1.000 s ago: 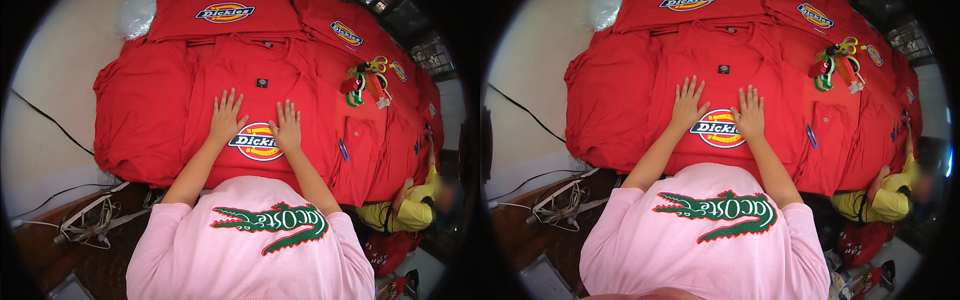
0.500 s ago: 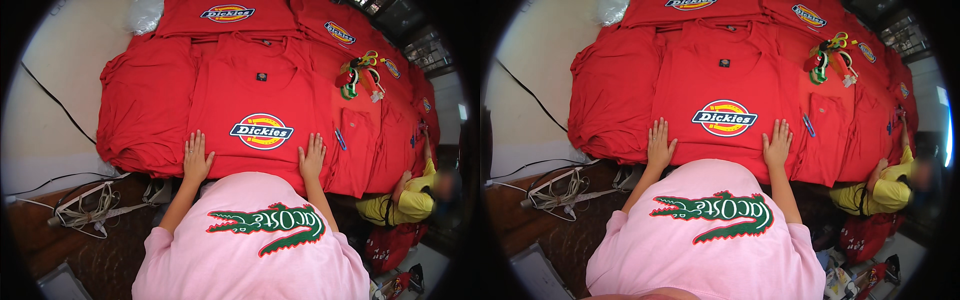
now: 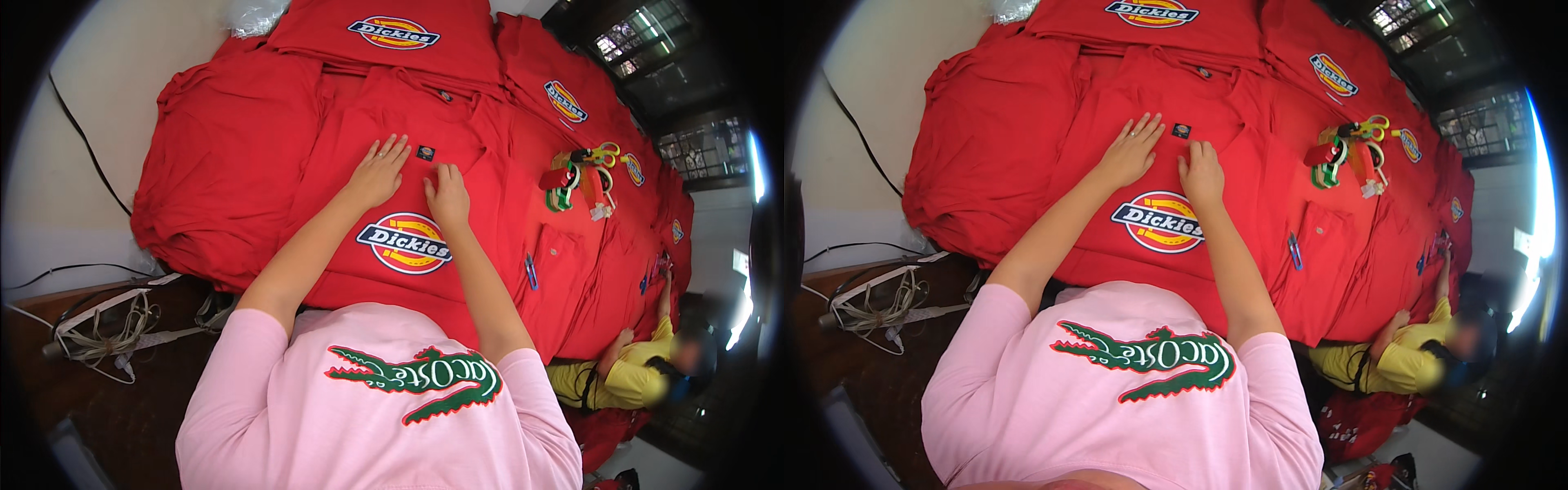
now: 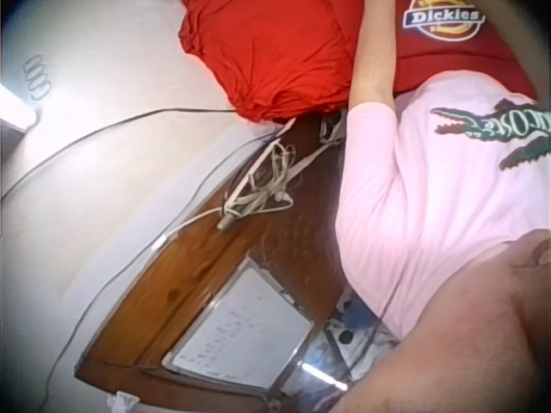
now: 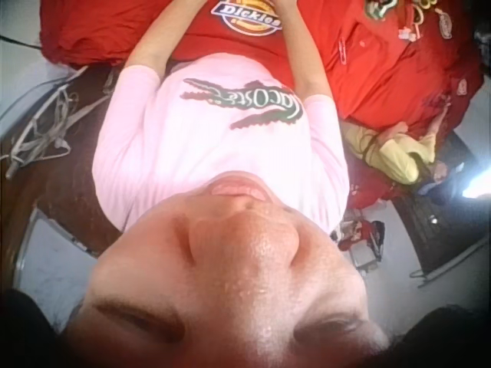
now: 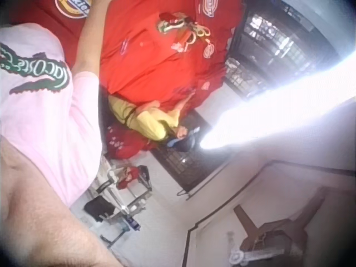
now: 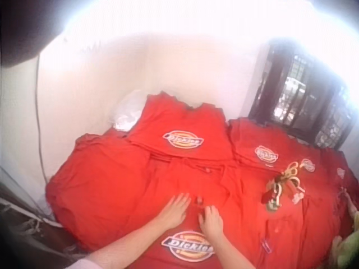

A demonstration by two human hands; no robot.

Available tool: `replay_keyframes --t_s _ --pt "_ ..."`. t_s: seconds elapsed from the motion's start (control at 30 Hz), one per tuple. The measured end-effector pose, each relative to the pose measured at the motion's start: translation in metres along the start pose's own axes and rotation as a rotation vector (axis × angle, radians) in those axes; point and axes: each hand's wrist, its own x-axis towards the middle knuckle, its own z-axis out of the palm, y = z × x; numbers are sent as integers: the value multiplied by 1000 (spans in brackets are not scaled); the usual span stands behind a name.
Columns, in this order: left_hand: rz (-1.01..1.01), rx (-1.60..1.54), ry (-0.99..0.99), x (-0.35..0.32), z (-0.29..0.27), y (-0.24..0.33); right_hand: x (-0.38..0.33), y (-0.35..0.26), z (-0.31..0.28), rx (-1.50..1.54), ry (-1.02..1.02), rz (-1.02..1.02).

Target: The person picks up red t-shirts from a stack, spreads them out on a table, and marks sections of the collar and tags with a blue pen.

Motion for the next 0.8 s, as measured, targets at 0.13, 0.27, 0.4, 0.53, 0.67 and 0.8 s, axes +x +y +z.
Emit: replay_keyframes --t_s 0.13,0.27,0.4,0.53,0.67,0.8 --pt "-28 18 -21 30 22 -23 43 -4 15 -105 -32 -80" --pt "8 -35 20 38 35 -27 64 25 33 -266 -127 -219" --pt "-27 -5 3 34 25 -27 66 40 34 -235 -6 -392" --pt "-55 8 0 36 26 -26 64 50 23 -174 5 -482" --pt "-63 13 7 40 27 -24 67 59 19 -183 16 -519" --pt "-75 -2 -1 42 24 -22 59 60 17 -111 -14 -481"
